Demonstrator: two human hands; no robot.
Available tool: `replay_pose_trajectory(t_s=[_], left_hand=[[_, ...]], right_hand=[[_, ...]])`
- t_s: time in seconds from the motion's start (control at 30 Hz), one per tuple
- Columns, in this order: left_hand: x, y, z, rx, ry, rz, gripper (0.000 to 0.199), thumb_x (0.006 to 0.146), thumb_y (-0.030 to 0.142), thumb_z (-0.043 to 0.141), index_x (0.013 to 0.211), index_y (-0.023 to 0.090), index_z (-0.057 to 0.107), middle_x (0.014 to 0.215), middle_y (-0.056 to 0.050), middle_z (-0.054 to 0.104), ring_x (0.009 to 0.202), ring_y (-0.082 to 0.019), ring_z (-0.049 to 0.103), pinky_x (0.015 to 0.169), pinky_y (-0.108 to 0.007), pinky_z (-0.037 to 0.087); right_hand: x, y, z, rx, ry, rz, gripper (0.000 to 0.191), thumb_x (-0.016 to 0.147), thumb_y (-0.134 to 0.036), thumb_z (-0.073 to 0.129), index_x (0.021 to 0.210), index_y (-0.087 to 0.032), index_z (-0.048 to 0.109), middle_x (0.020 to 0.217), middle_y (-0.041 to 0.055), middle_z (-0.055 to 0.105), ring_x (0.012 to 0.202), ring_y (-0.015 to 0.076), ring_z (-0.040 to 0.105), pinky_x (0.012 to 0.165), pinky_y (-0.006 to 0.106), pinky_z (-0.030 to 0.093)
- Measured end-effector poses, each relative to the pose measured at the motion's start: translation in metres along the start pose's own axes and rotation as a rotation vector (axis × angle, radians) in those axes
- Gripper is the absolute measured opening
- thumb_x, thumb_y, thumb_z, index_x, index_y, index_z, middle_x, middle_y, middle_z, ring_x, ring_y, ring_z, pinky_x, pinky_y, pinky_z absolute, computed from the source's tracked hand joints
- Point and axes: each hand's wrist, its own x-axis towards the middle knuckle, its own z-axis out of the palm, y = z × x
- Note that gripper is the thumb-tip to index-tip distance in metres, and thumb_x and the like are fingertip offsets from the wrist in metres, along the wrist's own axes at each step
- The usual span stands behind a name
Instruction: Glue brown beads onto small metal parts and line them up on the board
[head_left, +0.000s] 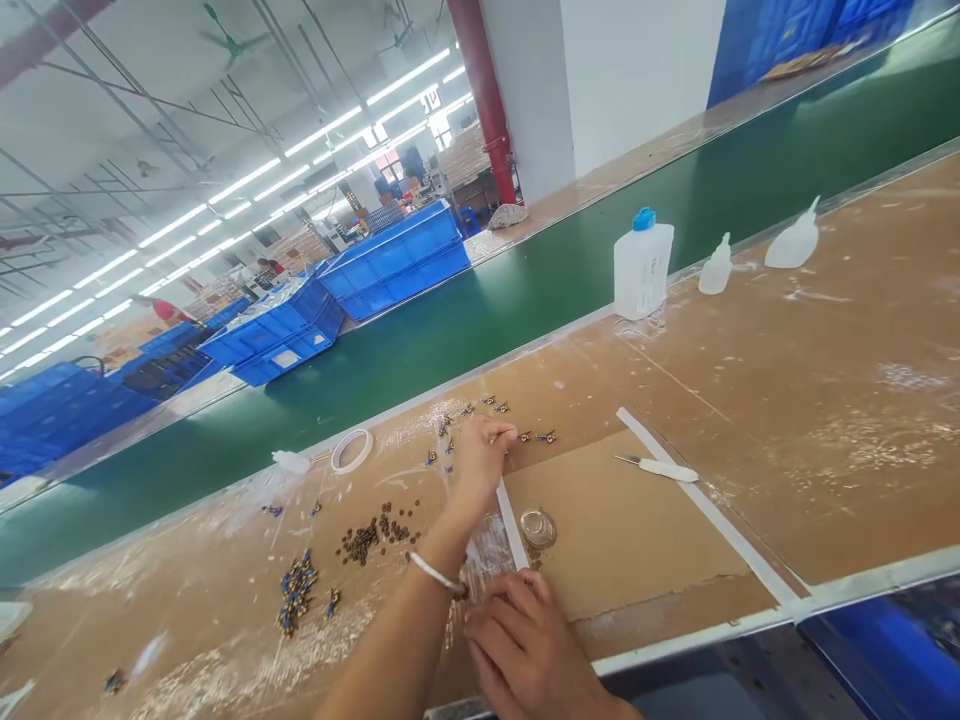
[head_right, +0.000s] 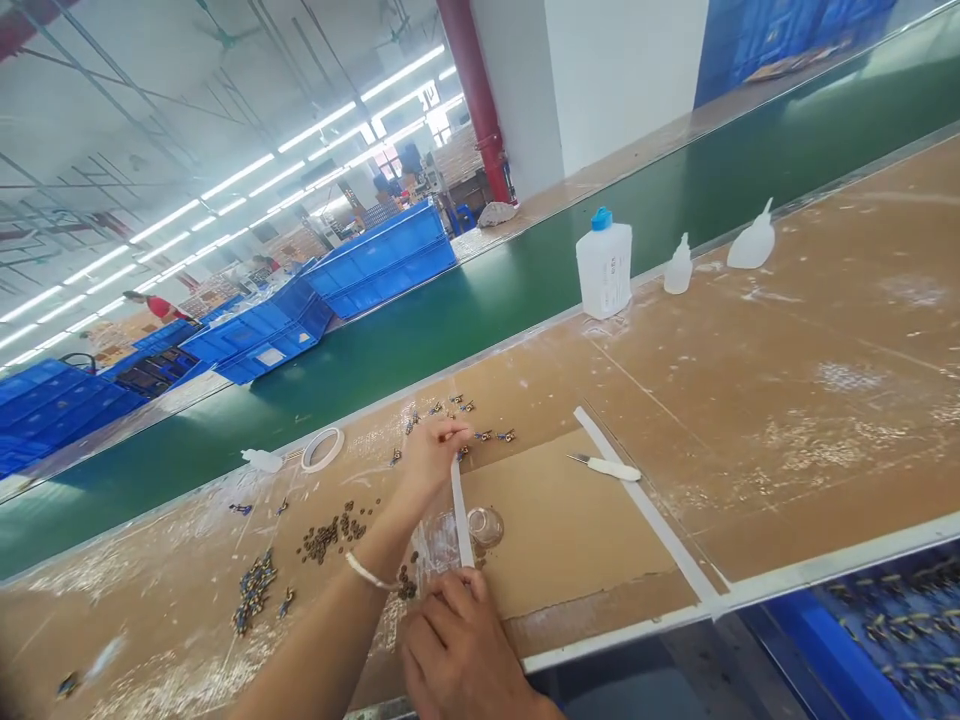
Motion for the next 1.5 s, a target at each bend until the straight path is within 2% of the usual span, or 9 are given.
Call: replay_pose_trajectory(t_s=[0.1,0.23,0.37,0.47,0.63,0.87,1.2,1.33,1.5], left_hand=[[-0.028,-0.027,-0.047,0.061,0.062,-0.031,0.012,0.076,0.021,0.067,0.07,0.022,0.078,0.071,-0.001,0.071,0.066,-0.015,0.059,0.065,-0.027,0.044],[-0.086,-0.071,-0.111,0.17,0.17,-0.147,0.02,0.076,0.036,0.065,0.072,0.022,0.077,0.075,-0.003,0.075,0.065,-0.018,0.063,0.062,-0.029,0.046],[-0.148,-0.098,-0.139,0.282,0.227,-0.236,0.021,0.078,0.037,0.063,0.072,0.023,0.076,0.074,-0.003,0.076,0.064,-0.018,0.065,0.063,-0.029,0.05],[-0.181,-0.104,-0.132,0.304,0.187,-0.223,0.017,0.082,0.032,0.063,0.076,0.024,0.077,0.08,-0.003,0.077,0.074,-0.018,0.069,0.07,-0.03,0.053],[-0.208,-0.105,-0.103,0.377,0.096,-0.018,0.02,0.093,0.025,0.056,0.093,0.022,0.076,0.09,-0.005,0.075,0.084,-0.018,0.069,0.078,-0.031,0.055],[-0.207,-0.11,-0.091,0.647,0.054,0.211,0.025,0.099,0.019,0.046,0.095,0.017,0.07,0.089,-0.008,0.069,0.083,-0.018,0.064,0.076,-0.032,0.055],[-0.2,-0.095,-0.096,0.623,-0.128,0.343,0.022,0.097,0.014,0.045,0.097,0.018,0.066,0.088,-0.006,0.068,0.08,-0.019,0.059,0.073,-0.033,0.047],[-0.197,-0.102,-0.098,0.538,-0.101,0.318,0.023,0.097,0.014,0.047,0.102,0.019,0.069,0.089,-0.006,0.068,0.082,-0.018,0.06,0.074,-0.031,0.048],[-0.211,-0.106,-0.094,0.387,0.023,0.121,0.025,0.097,0.02,0.048,0.101,0.019,0.073,0.087,-0.007,0.07,0.081,-0.017,0.063,0.072,-0.03,0.052]], right_hand=[[0.001,-0.003,-0.005,0.019,-0.061,0.025,0.014,0.084,-0.007,0.051,0.09,-0.018,0.057,0.078,0.0011,0.064,0.081,0.0183,0.054,0.079,0.035,0.035],[0.002,-0.009,-0.013,0.094,-0.107,0.063,0.016,0.088,-0.006,0.049,0.092,-0.019,0.058,0.084,0.0014,0.066,0.086,0.0187,0.056,0.085,0.036,0.035],[0.003,-0.011,-0.018,0.135,-0.132,0.077,0.015,0.094,-0.009,0.048,0.095,-0.018,0.059,0.087,0.0021,0.067,0.091,0.0189,0.057,0.09,0.037,0.034],[0.005,-0.012,-0.02,0.157,-0.165,0.065,0.018,0.096,-0.009,0.045,0.096,-0.018,0.061,0.087,0.0027,0.067,0.09,0.0191,0.057,0.09,0.037,0.033],[0.007,-0.012,-0.023,0.153,-0.188,0.045,0.017,0.096,-0.008,0.047,0.097,-0.018,0.061,0.087,0.0023,0.068,0.088,0.0185,0.057,0.085,0.035,0.034],[0.006,-0.011,-0.023,0.138,-0.195,0.053,0.018,0.095,-0.007,0.048,0.093,-0.019,0.061,0.085,0.0018,0.068,0.087,0.0182,0.058,0.084,0.035,0.034],[0.007,-0.012,-0.022,0.105,-0.204,0.047,0.02,0.095,-0.008,0.047,0.099,-0.02,0.063,0.084,0.0018,0.069,0.086,0.0177,0.06,0.082,0.034,0.036],[0.006,-0.011,-0.023,0.114,-0.218,0.056,0.018,0.095,-0.008,0.049,0.1,-0.019,0.062,0.086,0.0017,0.069,0.088,0.0184,0.06,0.084,0.035,0.037],[0.009,-0.011,-0.025,0.105,-0.224,0.047,0.019,0.095,-0.007,0.049,0.098,-0.02,0.063,0.084,0.0011,0.069,0.086,0.0171,0.06,0.083,0.034,0.037]])
